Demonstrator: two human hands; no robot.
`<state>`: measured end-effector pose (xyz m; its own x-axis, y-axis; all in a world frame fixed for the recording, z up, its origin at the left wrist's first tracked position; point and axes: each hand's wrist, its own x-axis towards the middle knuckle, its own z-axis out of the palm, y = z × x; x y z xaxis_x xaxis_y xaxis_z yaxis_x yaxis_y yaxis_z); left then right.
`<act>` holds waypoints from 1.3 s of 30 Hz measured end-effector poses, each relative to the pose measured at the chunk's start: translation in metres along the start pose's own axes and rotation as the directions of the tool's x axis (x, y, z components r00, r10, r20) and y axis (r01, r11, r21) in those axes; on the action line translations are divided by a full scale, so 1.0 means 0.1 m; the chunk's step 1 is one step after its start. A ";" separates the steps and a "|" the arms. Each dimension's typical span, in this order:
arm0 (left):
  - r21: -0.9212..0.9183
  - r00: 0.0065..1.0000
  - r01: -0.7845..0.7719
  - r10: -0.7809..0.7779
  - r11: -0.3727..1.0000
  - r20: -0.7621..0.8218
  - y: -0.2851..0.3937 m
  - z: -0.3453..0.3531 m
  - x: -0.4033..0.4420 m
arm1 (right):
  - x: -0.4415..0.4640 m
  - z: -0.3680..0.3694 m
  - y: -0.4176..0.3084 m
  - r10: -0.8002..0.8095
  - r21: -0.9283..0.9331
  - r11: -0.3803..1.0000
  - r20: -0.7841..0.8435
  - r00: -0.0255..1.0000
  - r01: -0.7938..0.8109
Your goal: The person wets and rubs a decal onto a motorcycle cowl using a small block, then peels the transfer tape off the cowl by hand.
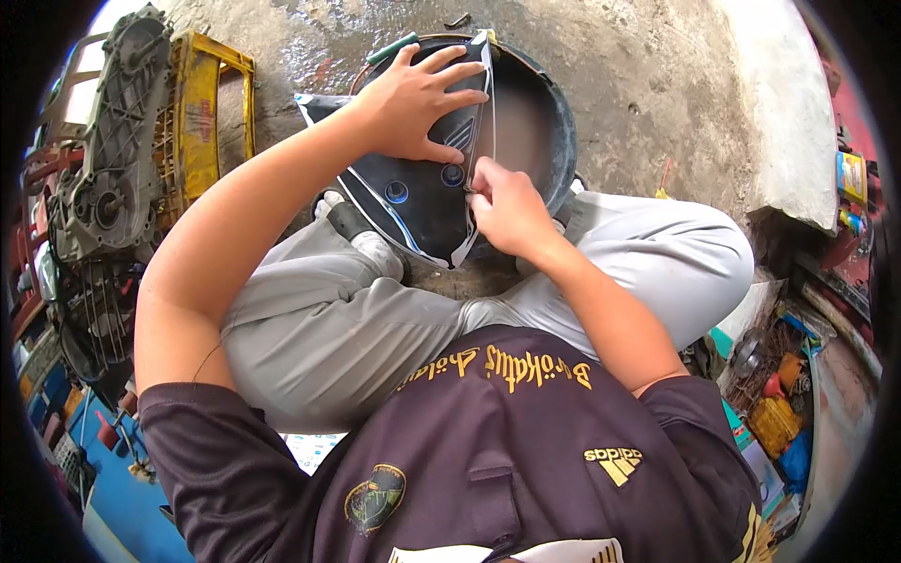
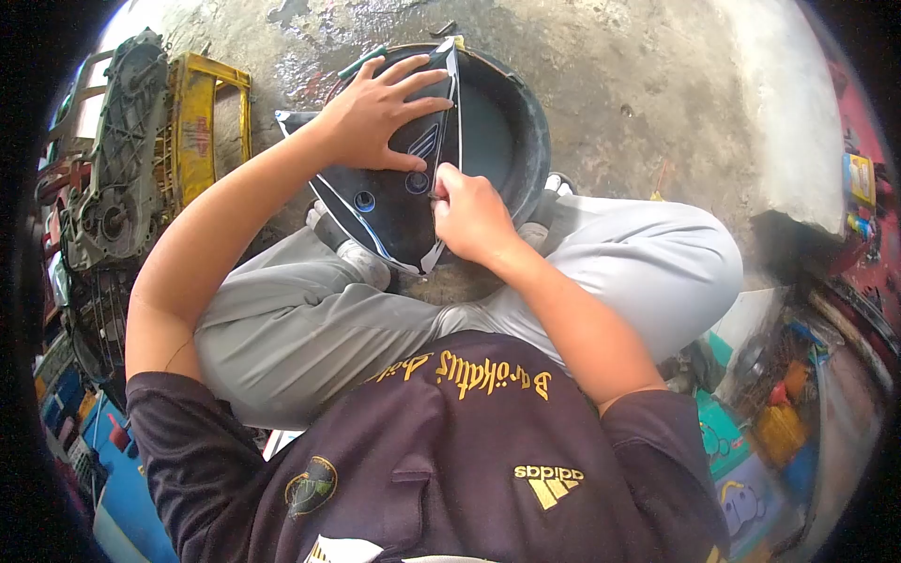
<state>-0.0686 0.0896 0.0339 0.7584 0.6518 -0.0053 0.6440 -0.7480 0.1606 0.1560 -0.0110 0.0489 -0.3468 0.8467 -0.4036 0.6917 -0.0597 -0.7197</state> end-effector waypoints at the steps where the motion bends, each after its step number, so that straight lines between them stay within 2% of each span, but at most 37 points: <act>1: 0.001 1.000 -0.003 0.003 1.000 0.000 0.00 0.00 -0.01 | 0.02 -0.02 0.00 -0.005 0.001 1.000 0.000 1.000 0.005; 3: 0.004 1.000 -0.005 0.005 1.000 0.001 -0.02 -0.01 -0.02 | 0.10 -0.06 0.04 0.074 0.092 0.993 -0.064 0.995 -0.068; 5: -0.005 1.000 -0.008 0.008 1.000 0.002 0.01 0.00 -0.03 | 0.11 -0.06 0.04 0.078 0.085 0.994 -0.121 0.990 -0.068; 7: 0.041 1.000 -0.001 0.001 0.999 0.004 0.01 0.00 -0.02 | 0.02 0.00 0.07 -0.114 -0.027 0.993 -0.046 0.992 0.113; 8: 0.044 1.000 0.002 -0.002 0.999 0.000 0.01 -0.01 -0.01 | -0.03 0.01 0.06 -0.039 -0.052 0.998 0.039 0.998 0.041; 9: 0.039 1.000 0.003 -0.003 0.999 0.012 0.01 -0.01 -0.01 | 0.00 -0.02 0.04 -0.043 -0.055 0.997 0.039 0.998 0.045; 11: 0.040 1.000 0.004 -0.005 0.999 0.022 0.00 -0.02 -0.01 | 0.10 -0.07 0.01 0.002 -0.036 0.999 -0.081 0.997 -0.005; 12: 0.026 1.000 0.018 -0.018 0.999 0.024 0.01 -0.02 -0.02 | 0.14 -0.10 -0.01 -0.025 -0.065 0.998 -0.156 0.987 0.015; 13: 0.011 0.999 0.029 -0.029 1.000 0.027 0.03 -0.02 -0.02 | 0.12 -0.07 0.02 -0.020 -0.062 0.998 -0.158 0.987 0.010; 15: 0.021 1.000 0.013 -0.013 1.000 0.006 0.03 -0.01 -0.02 | 0.08 -0.05 0.07 -0.089 0.000 0.996 0.005 0.996 0.089; 16: 0.032 1.000 0.011 -0.012 0.999 0.014 0.02 0.00 -0.01 | 0.03 -0.10 0.00 -0.025 -0.039 0.999 0.125 0.992 0.030; 17: 0.043 1.000 0.011 -0.012 0.999 0.023 0.01 0.00 -0.02 | 0.05 -0.10 0.00 -0.030 -0.042 0.998 0.124 0.992 0.036; 19: 0.043 1.000 0.012 -0.013 0.999 0.028 0.01 -0.01 -0.01 | 0.09 -0.06 0.02 -0.007 -0.021 1.000 -0.039 0.999 0.006; 20: 0.050 1.000 0.010 -0.011 0.999 0.022 0.01 -0.01 -0.02 | 0.10 -0.06 0.02 -0.048 -0.033 0.998 -0.095 0.994 0.045; 21: 0.056 1.000 0.008 -0.009 0.998 0.016 0.02 -0.01 -0.02 | 0.07 -0.05 0.05 -0.044 -0.031 0.999 -0.093 0.995 0.042; 23: 0.062 1.000 0.007 -0.008 0.998 0.019 0.03 -0.03 -0.02 | 0.04 -0.05 0.13 -0.094 -0.020 0.995 0.104 0.990 0.097; 25: 0.057 0.999 0.006 -0.008 0.998 0.036 0.02 -0.04 -0.01 | 0.02 -0.03 0.10 -0.052 -0.006 0.999 0.159 0.986 0.054; 27: 0.050 0.999 0.019 -0.021 0.999 0.041 0.02 -0.04 -0.01 | 0.05 -0.04 0.03 -0.047 -0.042 0.998 -0.061 0.997 0.045; 29: 0.033 0.998 0.028 -0.030 0.999 0.047 0.03 -0.03 -0.01 | 0.05 -0.05 0.03 -0.045 -0.032 0.999 -0.106 0.993 0.042; 31: 0.010 0.999 0.024 -0.025 1.000 0.029 0.02 -0.03 -0.01 | 0.00 -0.05 0.06 -0.053 -0.082 0.994 0.153 0.987 0.066; 32: 0.014 0.999 0.023 -0.023 1.000 0.025 0.02 -0.04 0.00 | -0.02 -0.06 0.06 -0.063 -0.094 0.992 0.212 0.975 0.084; 33: 0.018 0.998 0.033 -0.034 0.999 0.048 0.04 -0.05 0.00 | -0.01 -0.06 0.05 -0.066 -0.097 0.991 0.209 0.976 0.087; 35: 0.025 0.996 0.043 -0.044 0.999 0.072 0.04 -0.08 0.00 | 0.02 -0.03 0.03 -0.018 -0.044 0.999 0.011 1.000 0.018; 36: 0.022 0.997 0.039 -0.040 0.999 0.063 0.03 -0.06 0.00 | 0.04 -0.02 0.03 -0.044 -0.039 0.998 -0.043 0.998 0.042; 37: 0.018 0.998 0.034 -0.035 0.999 0.056 0.04 -0.05 -0.01 | 0.02 -0.02 0.04 -0.043 -0.036 0.999 -0.043 0.998 0.041; 39: 0.016 0.998 0.027 -0.028 1.000 0.051 0.04 -0.04 -0.01 | -0.01 -0.03 0.08 -0.069 -0.101 0.992 0.128 0.989 0.082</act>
<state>-0.0674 0.0860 0.0383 0.7442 0.6653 -0.0598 0.6659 -0.7319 0.1447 0.1640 -0.0110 0.0452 -0.4721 0.7740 -0.4220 0.7211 0.0637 -0.6899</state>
